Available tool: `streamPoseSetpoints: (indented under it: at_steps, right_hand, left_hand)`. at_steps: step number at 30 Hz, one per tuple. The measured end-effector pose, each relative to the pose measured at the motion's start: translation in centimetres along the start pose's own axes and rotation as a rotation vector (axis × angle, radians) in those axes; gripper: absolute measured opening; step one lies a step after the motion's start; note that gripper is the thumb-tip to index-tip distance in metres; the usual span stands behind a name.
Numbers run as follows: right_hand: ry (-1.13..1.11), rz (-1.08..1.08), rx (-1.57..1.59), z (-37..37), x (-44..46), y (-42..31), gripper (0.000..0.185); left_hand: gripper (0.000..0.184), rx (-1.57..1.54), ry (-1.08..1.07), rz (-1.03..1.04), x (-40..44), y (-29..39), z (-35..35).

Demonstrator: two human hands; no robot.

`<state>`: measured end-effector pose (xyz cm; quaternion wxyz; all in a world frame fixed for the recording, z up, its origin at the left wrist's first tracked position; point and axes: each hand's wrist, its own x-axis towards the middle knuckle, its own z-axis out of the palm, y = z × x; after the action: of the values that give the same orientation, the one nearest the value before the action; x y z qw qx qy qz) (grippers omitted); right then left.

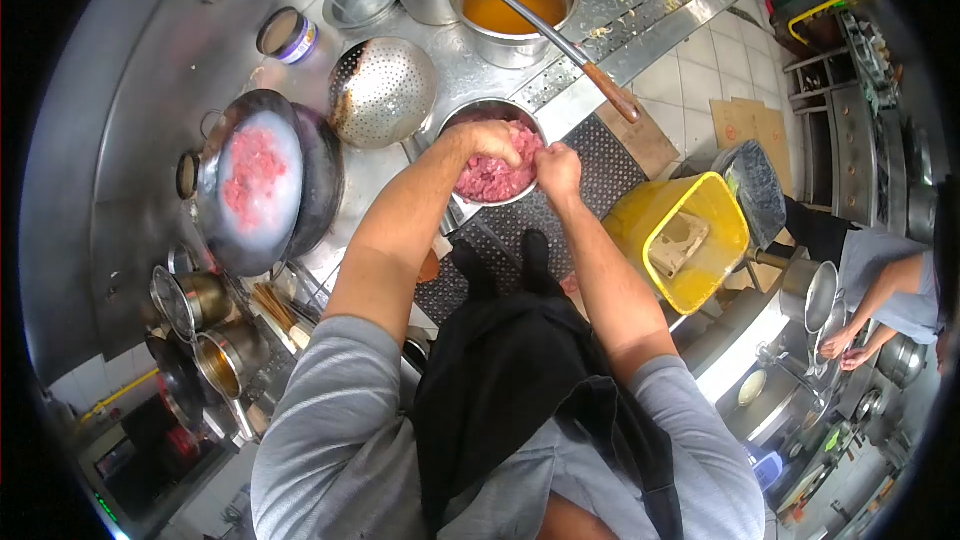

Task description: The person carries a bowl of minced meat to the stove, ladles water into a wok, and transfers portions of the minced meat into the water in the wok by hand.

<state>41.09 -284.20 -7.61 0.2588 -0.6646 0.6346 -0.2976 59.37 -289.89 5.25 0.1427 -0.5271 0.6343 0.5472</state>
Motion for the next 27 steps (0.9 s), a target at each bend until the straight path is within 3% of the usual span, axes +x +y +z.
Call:
streamPoseSetpoints:
  at_steps: [2, 7, 10, 13, 14, 17, 19, 21, 23, 27]
  right_hand:
    - [0.002, 0.016, 0.053, -0.6, 0.2, -1.2, 0.02]
    - [-0.047, 0.404, 0.203, -3.6, -0.3, -6.2, 0.021]
    - [-0.069, 0.512, 0.238, -4.8, -0.1, -8.2, 0.022]
    - [-0.118, 0.324, 0.178, -4.6, 0.2, -6.5, 0.021]
    - [-0.088, -0.101, -0.082, -5.0, 0.2, -6.0, 0.019]
    - [-0.11, -0.129, 0.109, -6.4, 0.0, -7.5, 0.018]
    - [-0.144, -0.068, 0.121, -6.8, -0.2, -8.2, 0.018]
    - [-0.159, 0.353, 0.312, -4.3, -0.7, -5.1, 0.017]
    - [-0.168, 0.324, 0.288, -4.0, -1.1, -4.5, 0.016]
    - [-0.132, 0.358, 0.33, -3.2, -1.9, -3.4, 0.015]
  left_hand:
    - [0.066, -0.065, -0.035, -0.066, 0.1, -0.3, 0.6]
    - [0.074, -0.415, -0.085, -0.108, 0.3, -3.4, 2.0]
    - [0.064, -0.695, -0.03, -0.064, -1.5, -3.7, 2.4]
    - [0.054, -0.889, -0.038, -0.048, -1.5, -5.6, 2.1]
    - [0.051, -0.977, -0.063, -0.028, -1.4, -6.4, 1.7]
    - [0.048, -1.088, -0.043, 0.022, -3.4, -6.4, 1.0]
    - [0.047, -1.107, 0.006, 0.068, -4.2, -6.0, 0.3]
    - [0.047, -1.188, -0.036, 0.212, -4.5, -6.4, -0.3]
    - [0.047, -1.178, 0.007, 0.186, -5.8, -5.8, -0.9]
    - [0.042, -1.269, 0.028, 0.371, -6.3, -6.4, -0.9]
